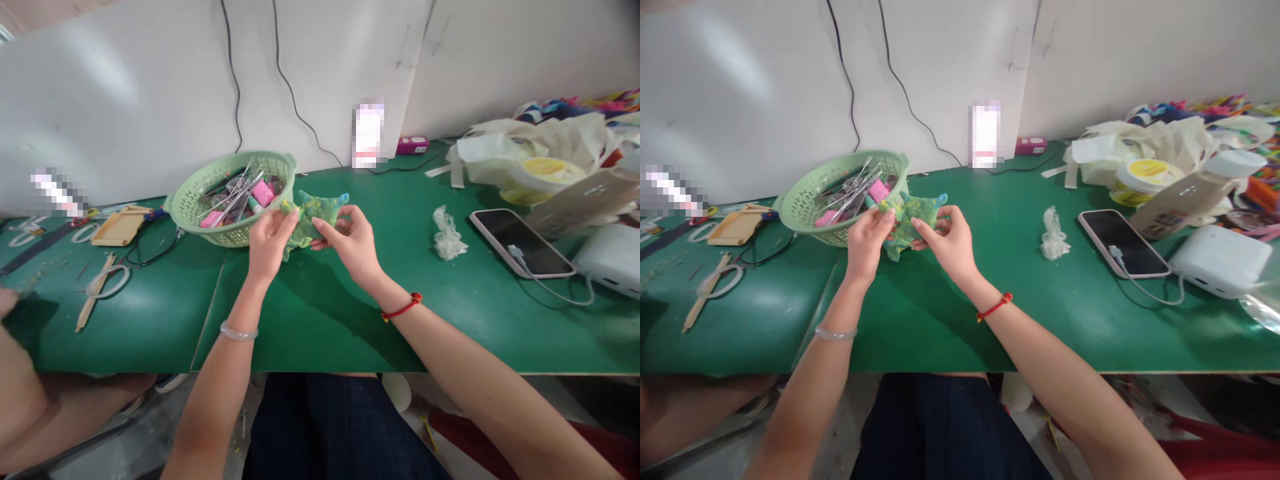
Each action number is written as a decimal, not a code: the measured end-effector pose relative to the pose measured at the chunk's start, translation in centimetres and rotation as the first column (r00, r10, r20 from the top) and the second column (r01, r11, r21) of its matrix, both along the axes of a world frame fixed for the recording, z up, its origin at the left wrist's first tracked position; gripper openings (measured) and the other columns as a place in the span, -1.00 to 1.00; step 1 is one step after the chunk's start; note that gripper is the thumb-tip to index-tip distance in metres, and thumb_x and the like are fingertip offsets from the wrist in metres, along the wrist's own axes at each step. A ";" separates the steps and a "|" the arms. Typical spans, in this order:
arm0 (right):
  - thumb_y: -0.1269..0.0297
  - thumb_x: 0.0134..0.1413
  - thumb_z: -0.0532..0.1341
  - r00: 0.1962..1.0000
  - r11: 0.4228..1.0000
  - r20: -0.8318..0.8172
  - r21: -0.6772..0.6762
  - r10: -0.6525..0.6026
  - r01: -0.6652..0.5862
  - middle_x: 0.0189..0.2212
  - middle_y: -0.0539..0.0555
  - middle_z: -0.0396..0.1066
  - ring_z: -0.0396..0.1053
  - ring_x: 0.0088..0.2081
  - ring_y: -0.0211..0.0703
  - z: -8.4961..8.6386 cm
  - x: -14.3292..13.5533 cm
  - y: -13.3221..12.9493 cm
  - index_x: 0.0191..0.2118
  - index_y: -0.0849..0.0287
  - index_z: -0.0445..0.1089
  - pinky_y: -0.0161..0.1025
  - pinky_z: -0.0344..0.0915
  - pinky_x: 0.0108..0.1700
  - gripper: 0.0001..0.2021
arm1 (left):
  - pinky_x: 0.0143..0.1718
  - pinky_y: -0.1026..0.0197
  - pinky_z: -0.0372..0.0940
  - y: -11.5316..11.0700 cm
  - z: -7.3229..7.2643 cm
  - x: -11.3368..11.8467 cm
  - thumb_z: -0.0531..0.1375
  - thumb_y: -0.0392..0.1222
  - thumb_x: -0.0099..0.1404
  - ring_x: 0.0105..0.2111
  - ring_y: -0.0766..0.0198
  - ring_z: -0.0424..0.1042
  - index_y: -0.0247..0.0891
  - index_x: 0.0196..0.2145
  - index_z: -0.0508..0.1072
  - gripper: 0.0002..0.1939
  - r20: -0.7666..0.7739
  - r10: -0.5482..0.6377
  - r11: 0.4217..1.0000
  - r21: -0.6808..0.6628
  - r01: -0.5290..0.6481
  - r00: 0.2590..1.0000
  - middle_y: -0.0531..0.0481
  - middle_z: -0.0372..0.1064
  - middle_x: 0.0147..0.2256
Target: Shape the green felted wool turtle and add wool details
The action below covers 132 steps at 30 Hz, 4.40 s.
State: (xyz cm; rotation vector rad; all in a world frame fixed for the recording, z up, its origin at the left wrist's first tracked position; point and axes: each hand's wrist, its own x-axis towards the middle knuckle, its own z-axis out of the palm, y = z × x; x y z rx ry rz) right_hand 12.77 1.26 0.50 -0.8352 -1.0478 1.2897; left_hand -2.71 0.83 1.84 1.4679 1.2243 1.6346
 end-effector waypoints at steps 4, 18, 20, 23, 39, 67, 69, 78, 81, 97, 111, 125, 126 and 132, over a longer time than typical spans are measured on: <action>-0.17 -0.43 0.63 0.991 0.991 -0.085 -0.071 0.108 -0.114 -0.32 -0.07 0.57 0.59 -0.45 -0.21 0.2 -0.2 -0.4 -0.22 0.03 0.20 -0.22 0.64 -0.30 -0.25 | -0.18 0.17 0.51 0.2 -0.4 0.1 0.56 0.12 0.00 -0.22 0.15 0.62 -0.22 -0.31 0.63 -0.57 0.047 -0.062 0.996 -0.064 0.065 0.997 -0.09 0.64 -0.27; -0.14 -0.16 0.57 0.955 0.971 0.182 -0.091 0.233 -0.219 -0.37 0.01 0.52 0.49 -0.43 -0.28 0.9 3.1 1.6 -0.21 0.16 0.52 -0.31 0.58 -0.36 -0.47 | -0.25 0.12 0.56 0.8 -1.6 -0.5 0.53 0.12 0.06 -0.31 0.16 0.62 -0.18 -0.26 0.69 -0.61 0.131 -0.172 0.970 -0.153 0.191 0.976 -0.08 0.67 -0.29; -0.12 -0.19 0.58 0.949 0.968 0.196 -0.043 0.249 -0.245 -0.38 0.02 0.52 0.48 -0.40 -0.26 0.9 2.8 1.3 -0.23 0.17 0.53 -0.30 0.57 -0.38 -0.47 | -0.23 0.12 0.56 0.7 -1.3 -0.3 0.52 0.12 0.08 -0.29 0.16 0.62 -0.17 -0.27 0.69 -0.63 0.096 -0.177 0.972 -0.136 0.189 0.979 -0.07 0.67 -0.29; -0.13 -0.19 0.57 0.948 0.965 0.189 0.016 0.255 -0.262 -0.35 0.03 0.54 0.47 -0.36 -0.24 1.0 2.3 1.0 -0.28 0.18 0.54 -0.30 0.56 -0.39 -0.50 | -0.17 0.14 0.54 0.5 -1.1 0.1 0.54 0.08 0.05 -0.25 0.17 0.62 -0.16 -0.30 0.69 -0.66 0.087 -0.140 0.984 -0.099 0.148 0.986 -0.06 0.67 -0.26; -0.05 -0.17 0.57 0.947 0.963 0.251 0.124 0.202 -0.238 -0.37 0.03 0.56 0.47 -0.34 -0.17 0.8 1.5 0.6 -0.31 0.14 0.47 -0.22 0.55 -0.37 -0.55 | -0.19 0.14 0.50 0.2 -1.1 1.5 0.54 -0.01 0.06 -0.29 0.21 0.60 -0.14 -0.39 0.66 -0.76 0.197 0.005 1.000 0.001 -0.006 0.980 0.02 0.64 -0.35; -0.15 -0.10 0.52 0.937 0.965 0.318 0.167 0.143 -0.204 -0.38 0.04 0.54 0.45 -0.35 -0.17 0.6 1.8 0.9 -0.31 0.14 0.45 -0.19 0.52 -0.35 -0.52 | -0.12 0.14 0.48 0.2 -0.8 0.9 0.58 0.15 -0.02 -0.27 0.23 0.59 -0.12 -0.33 0.69 -0.61 0.338 -0.039 0.996 -0.067 0.065 0.940 0.03 0.63 -0.31; -0.13 -0.06 0.50 0.925 0.964 0.359 0.180 0.124 -0.198 -0.39 0.04 0.53 0.44 -0.34 -0.16 0.5 1.8 0.9 -0.31 0.14 0.46 -0.20 0.48 -0.34 -0.55 | -0.07 0.10 0.47 0.2 -0.7 0.7 0.54 0.20 0.03 -0.25 0.21 0.59 -0.13 -0.37 0.67 -0.61 0.324 -0.002 0.998 -0.063 0.023 0.946 0.02 0.62 -0.34; 0.12 0.11 0.41 0.852 0.952 0.523 0.244 0.030 -0.183 -0.41 0.03 0.48 0.37 -0.33 -0.17 0.1 1.6 0.9 -0.31 0.16 0.47 -0.22 0.29 -0.30 -0.77 | -0.14 0.16 0.39 0.2 -0.5 0.4 0.53 0.13 0.09 -0.34 0.29 0.48 -0.15 -0.46 0.61 -0.66 0.301 0.022 0.998 -0.055 -0.006 0.953 0.07 0.51 -0.43; 0.12 0.11 0.41 0.847 0.952 0.529 0.234 0.046 -0.198 -0.40 0.04 0.49 0.40 -0.30 -0.15 0.1 1.5 0.8 -0.31 0.16 0.48 -0.22 0.32 -0.28 -0.78 | -0.22 0.17 0.37 0.1 -0.4 0.4 0.49 0.16 0.14 -0.38 0.31 0.43 -0.17 -0.49 0.57 -0.63 0.318 0.014 0.996 -0.084 0.013 0.948 0.07 0.47 -0.45; -0.06 -0.04 0.46 0.909 0.967 0.391 0.139 0.146 -0.215 -0.44 0.00 0.50 0.45 -0.42 -0.18 -0.2 1.4 0.8 -0.31 0.14 0.48 -0.15 0.55 -0.34 -0.63 | -0.19 0.19 0.34 -0.2 -0.1 0.8 0.50 0.05 0.13 -0.38 0.33 0.39 -0.17 -0.57 0.46 -0.63 0.364 -0.025 0.997 -0.057 0.049 0.931 0.10 0.45 -0.45; -0.11 -0.09 0.50 0.940 0.984 0.331 0.117 0.088 -0.133 -0.40 0.03 0.49 0.46 -0.31 -0.14 0.1 1.5 0.9 -0.35 0.13 0.45 -0.18 0.55 -0.34 -0.57 | -0.05 0.07 0.41 -0.1 -0.4 0.5 0.32 0.40 0.25 -0.13 0.07 0.58 -0.16 -0.30 0.65 -0.47 0.235 0.032 0.999 -0.048 -0.021 0.972 -0.08 0.60 -0.28; -0.10 -0.07 0.49 0.910 0.975 0.399 0.129 0.115 -0.180 -0.44 0.00 0.47 0.42 -0.39 -0.18 -0.2 1.5 0.9 -0.33 0.14 0.48 -0.17 0.51 -0.36 -0.59 | -0.24 0.17 0.37 0.0 -0.1 0.4 0.48 0.28 0.11 -0.37 0.26 0.44 -0.14 -0.52 0.53 -0.55 0.185 0.153 0.987 0.028 -0.161 0.971 0.05 0.49 -0.46; -0.11 -0.09 0.50 0.913 0.976 0.388 0.120 0.123 -0.182 -0.44 0.00 0.47 0.41 -0.40 -0.19 -0.1 1.5 0.9 -0.33 0.14 0.48 -0.17 0.52 -0.36 -0.58 | -0.24 0.17 0.37 0.0 -0.2 0.4 0.47 0.30 0.10 -0.38 0.26 0.43 -0.14 -0.52 0.52 -0.53 0.180 0.153 0.987 0.029 -0.161 0.972 0.05 0.48 -0.46; -0.07 -0.22 0.57 0.947 0.976 0.258 0.061 0.189 -0.211 -0.43 0.02 0.52 0.44 -0.38 -0.20 0.8 1.6 0.8 -0.37 0.16 0.49 -0.21 0.53 -0.37 -0.55 | -0.21 0.15 0.40 0.0 -0.1 0.5 0.41 0.40 0.13 -0.34 0.22 0.49 -0.14 -0.52 0.52 -0.47 0.185 0.105 0.994 0.011 -0.109 0.977 0.03 0.49 -0.45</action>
